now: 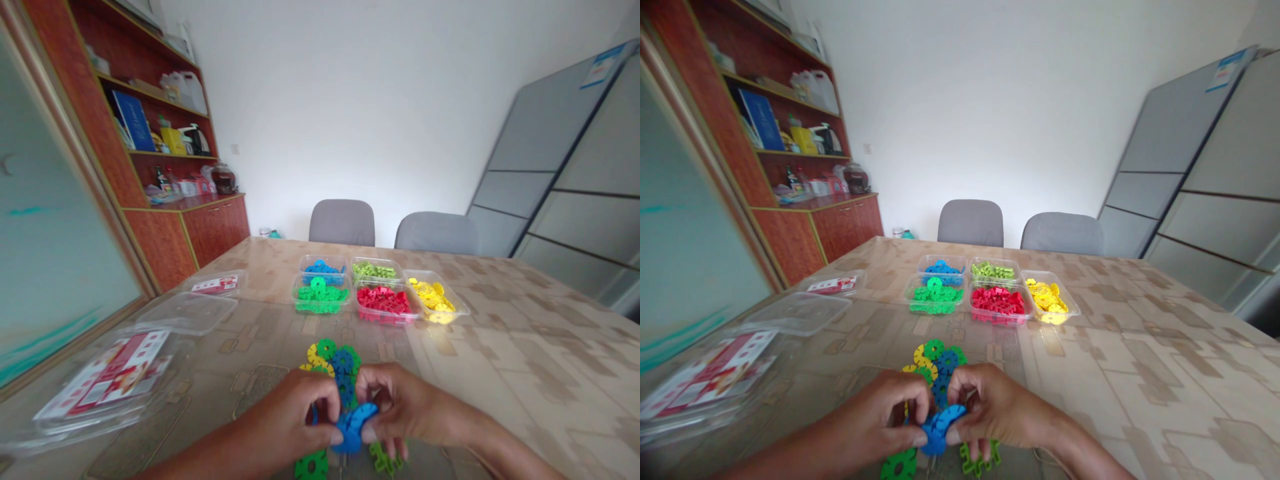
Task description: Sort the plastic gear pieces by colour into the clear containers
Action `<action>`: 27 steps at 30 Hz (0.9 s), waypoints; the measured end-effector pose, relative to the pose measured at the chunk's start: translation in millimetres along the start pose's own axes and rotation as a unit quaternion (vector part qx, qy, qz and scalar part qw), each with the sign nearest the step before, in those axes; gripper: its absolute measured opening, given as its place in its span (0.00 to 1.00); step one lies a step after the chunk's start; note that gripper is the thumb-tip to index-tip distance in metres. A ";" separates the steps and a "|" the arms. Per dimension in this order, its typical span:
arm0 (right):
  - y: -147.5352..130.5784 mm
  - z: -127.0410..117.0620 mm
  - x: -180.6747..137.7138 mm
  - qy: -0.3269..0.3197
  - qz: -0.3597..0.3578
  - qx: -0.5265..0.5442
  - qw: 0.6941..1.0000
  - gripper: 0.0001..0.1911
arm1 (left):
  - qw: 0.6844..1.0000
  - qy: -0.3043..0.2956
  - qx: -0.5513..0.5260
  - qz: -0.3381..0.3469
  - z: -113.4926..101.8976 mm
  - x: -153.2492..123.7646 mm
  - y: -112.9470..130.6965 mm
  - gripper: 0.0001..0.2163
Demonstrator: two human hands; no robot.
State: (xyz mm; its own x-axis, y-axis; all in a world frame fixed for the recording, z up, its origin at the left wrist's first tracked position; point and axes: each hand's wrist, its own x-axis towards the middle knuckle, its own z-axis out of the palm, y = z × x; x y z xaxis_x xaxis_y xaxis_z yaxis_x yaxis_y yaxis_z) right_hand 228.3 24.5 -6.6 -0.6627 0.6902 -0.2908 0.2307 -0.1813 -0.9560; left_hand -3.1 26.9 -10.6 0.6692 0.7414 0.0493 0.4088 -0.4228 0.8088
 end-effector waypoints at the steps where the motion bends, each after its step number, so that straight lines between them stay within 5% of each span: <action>1: 2.7 0.4 2.2 -0.004 0.000 0.021 1.000 0.24 | 1.000 0.012 -0.009 -0.008 1.2 1.5 -1.4 0.06; 6: 11.7 3.4 10.0 -0.006 -0.018 0.052 0.998 0.26 | 0.997 0.067 -0.031 -0.013 7.3 6.9 -7.9 0.06; 10: 11.4 9.4 14.8 0.064 -0.124 -0.009 0.990 0.23 | 0.994 0.081 -0.072 -0.007 10.3 8.7 -12.2 0.06; 15: 0.7 8.9 20.2 0.093 -0.135 -0.049 0.985 0.21 | 0.988 0.104 -0.112 0.012 -5.9 15.7 -15.8 0.05; 20: -24.6 -34.3 46.4 0.239 -0.165 -0.168 0.942 0.20 | 0.978 0.175 -0.114 0.007 -32.6 26.2 -24.2 0.08; 27: -87.0 -110.1 125.5 0.408 -0.188 -0.264 0.854 0.08 | 0.978 0.167 -0.127 -0.012 -33.6 30.4 -42.6 0.09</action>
State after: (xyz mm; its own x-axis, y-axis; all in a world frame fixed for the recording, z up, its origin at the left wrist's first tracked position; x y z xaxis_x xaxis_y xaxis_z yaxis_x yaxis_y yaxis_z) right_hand 203.5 204.0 44.4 -0.0943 0.9272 0.3625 0.5425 0.3531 -0.7622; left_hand -21.0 85.0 -23.9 0.4045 0.8960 0.1832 0.2250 -0.2917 0.9297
